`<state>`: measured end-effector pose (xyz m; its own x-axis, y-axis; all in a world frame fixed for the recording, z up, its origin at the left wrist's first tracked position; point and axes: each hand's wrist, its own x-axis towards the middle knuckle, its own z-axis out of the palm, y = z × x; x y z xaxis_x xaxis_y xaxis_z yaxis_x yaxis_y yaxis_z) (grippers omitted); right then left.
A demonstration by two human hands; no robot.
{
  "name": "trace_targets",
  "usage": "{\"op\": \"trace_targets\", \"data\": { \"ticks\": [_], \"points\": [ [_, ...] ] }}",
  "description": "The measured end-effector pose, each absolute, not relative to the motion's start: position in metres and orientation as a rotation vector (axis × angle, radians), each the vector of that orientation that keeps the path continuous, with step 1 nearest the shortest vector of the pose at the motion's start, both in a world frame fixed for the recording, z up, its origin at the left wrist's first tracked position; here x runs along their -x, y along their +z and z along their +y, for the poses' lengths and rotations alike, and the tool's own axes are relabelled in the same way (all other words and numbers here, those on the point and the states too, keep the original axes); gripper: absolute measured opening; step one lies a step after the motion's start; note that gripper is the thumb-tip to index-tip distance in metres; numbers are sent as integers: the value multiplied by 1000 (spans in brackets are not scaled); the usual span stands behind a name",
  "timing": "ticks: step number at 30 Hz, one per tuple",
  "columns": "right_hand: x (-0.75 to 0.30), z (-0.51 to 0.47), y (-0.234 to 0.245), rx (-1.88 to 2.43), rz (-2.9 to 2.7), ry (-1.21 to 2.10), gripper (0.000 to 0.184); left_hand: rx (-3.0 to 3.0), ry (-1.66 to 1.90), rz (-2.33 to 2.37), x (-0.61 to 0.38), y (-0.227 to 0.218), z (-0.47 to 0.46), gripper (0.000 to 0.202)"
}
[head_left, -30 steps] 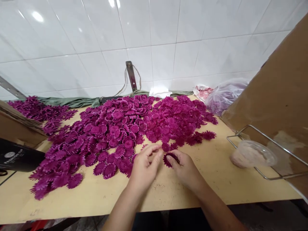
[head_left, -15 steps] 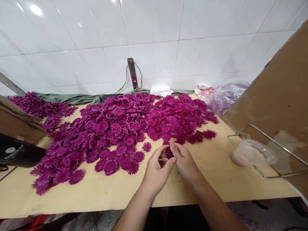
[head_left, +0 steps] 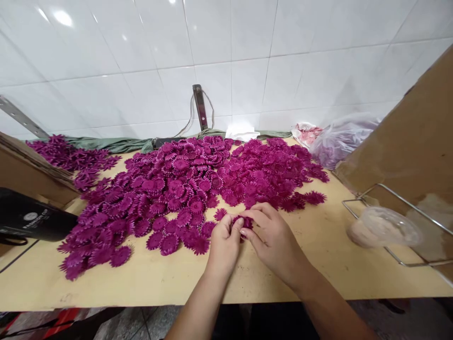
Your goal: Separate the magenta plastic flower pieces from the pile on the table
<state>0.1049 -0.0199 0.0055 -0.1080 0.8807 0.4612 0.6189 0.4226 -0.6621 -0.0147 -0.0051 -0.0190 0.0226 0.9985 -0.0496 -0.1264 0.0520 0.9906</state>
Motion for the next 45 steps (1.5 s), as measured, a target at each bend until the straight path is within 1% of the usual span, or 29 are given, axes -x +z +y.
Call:
{"op": "trace_targets", "data": {
  "ticks": [4,9,11,13,15,16,19,20,21,24,25,28,31,33,35,39,45],
  "points": [
    [-104,-9,5,1311,-1783,601,11,-1021,1226,1078,14,-17,-6,22],
    [-98,0,6,1298,-1536,772,9,-1062,1204,1036,16,-7,-4,15],
    [-103,11,7,1300,-1416,810,11,-1101,1203,1076,19,-3,-5,11],
    [-115,27,8,1370,-1231,769,16,-1129,1163,1140,23,-1,-8,8],
    [-129,44,8,1453,-1075,700,21,-1142,1145,1186,26,-1,-11,10],
    [-134,51,8,1493,-1097,668,27,-1139,1151,1201,27,-2,-12,10],
    [-136,54,10,1629,-1292,587,54,-1109,1201,1226,27,-2,-9,9],
    [-132,50,11,1658,-1371,566,57,-1097,1210,1220,26,-2,-6,8],
    [-127,43,11,1662,-1450,546,53,-1084,1218,1211,26,-1,-2,8],
    [-106,21,8,1544,-1692,486,24,-1042,1248,1190,30,3,10,15],
    [-99,13,6,1480,-1764,470,19,-1033,1256,1185,32,4,13,19],
    [-78,-3,-4,1239,-1985,532,17,-1009,1255,1144,41,6,21,30],
    [-63,-6,-12,1016,-2251,610,10,-934,1247,1121,47,6,23,38],
    [-62,1,-16,1030,-2391,519,11,-904,1232,1118,50,5,23,42],
    [-69,14,-18,1181,-2424,388,14,-900,1225,1106,53,4,24,45],
    [-96,40,-19,1474,-2260,242,20,-876,1207,1088,56,2,25,45],
    [-125,62,-30,1549,-2140,137,27,-856,1161,1065,50,-5,21,42]
  ]
}}
